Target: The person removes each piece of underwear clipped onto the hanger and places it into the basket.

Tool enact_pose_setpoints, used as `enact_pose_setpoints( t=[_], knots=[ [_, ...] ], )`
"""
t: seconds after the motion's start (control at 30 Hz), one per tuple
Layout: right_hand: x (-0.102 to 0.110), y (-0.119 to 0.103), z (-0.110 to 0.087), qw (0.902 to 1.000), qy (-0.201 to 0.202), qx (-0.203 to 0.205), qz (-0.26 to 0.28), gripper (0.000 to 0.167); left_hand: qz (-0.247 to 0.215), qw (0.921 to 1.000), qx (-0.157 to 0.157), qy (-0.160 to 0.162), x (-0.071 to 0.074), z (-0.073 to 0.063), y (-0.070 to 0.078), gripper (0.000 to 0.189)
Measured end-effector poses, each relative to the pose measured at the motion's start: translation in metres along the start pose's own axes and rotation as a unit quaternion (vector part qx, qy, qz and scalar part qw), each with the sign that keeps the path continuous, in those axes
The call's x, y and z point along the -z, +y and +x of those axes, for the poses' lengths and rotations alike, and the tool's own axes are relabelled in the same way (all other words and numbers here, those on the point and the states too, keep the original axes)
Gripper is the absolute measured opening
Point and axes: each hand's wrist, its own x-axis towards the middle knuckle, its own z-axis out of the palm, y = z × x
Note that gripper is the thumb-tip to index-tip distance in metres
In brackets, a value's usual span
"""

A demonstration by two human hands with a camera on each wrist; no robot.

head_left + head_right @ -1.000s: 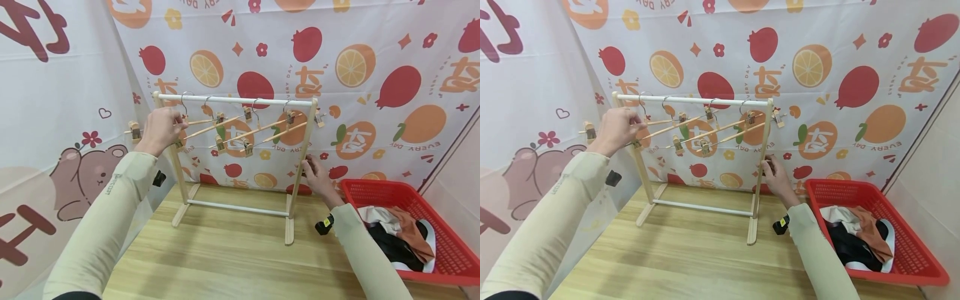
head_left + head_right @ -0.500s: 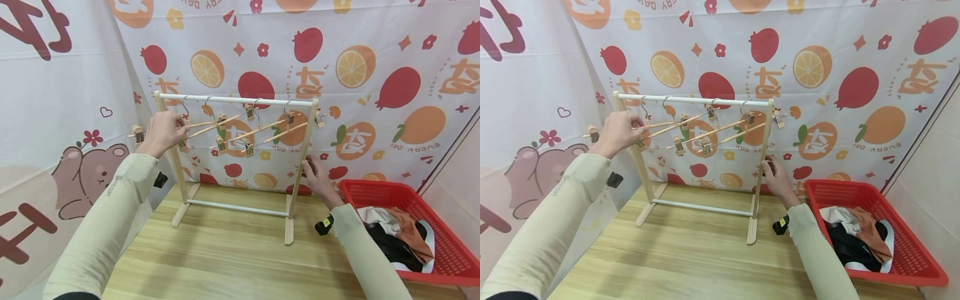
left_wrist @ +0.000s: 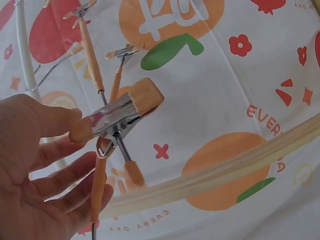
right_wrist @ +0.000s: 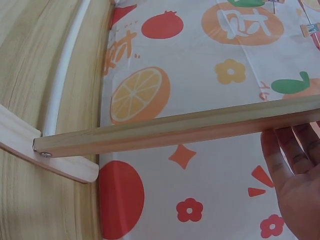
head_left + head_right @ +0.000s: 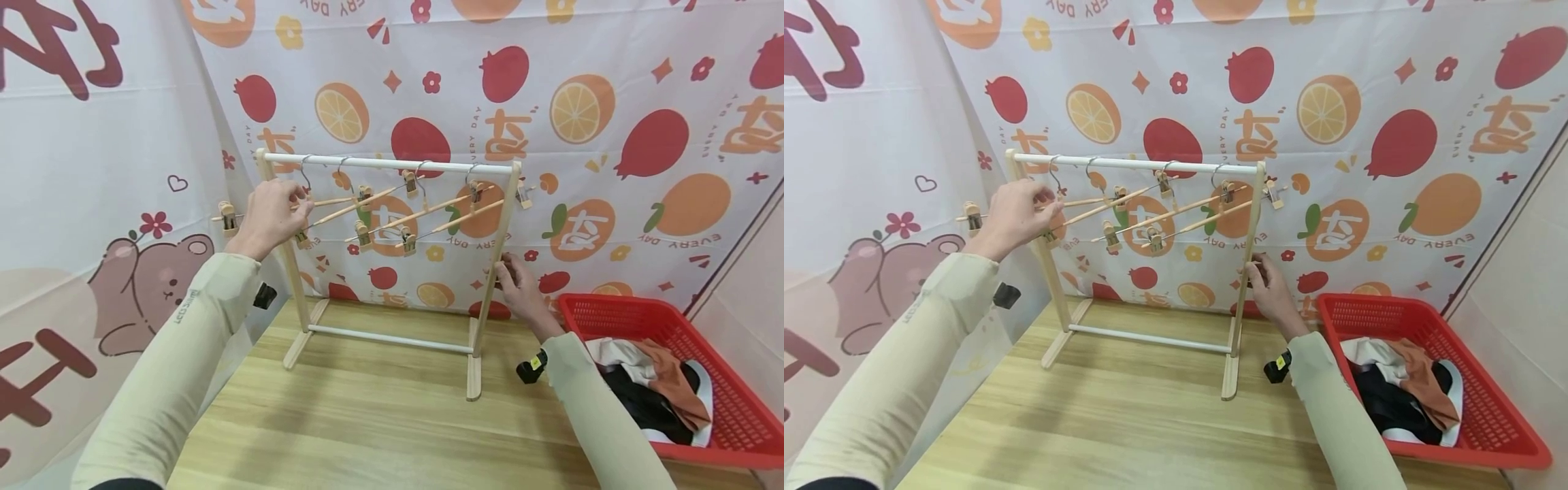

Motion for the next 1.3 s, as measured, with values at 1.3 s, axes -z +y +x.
enact_pose_setpoints(
  t=[1.3],
  knots=[
    [0.01,-0.004,-0.005,0.9956,-0.023,0.051,-0.075,0.032,0.002,1.0,0.0,-0.003,-0.003,-0.01,-0.005,0.022]
  ],
)
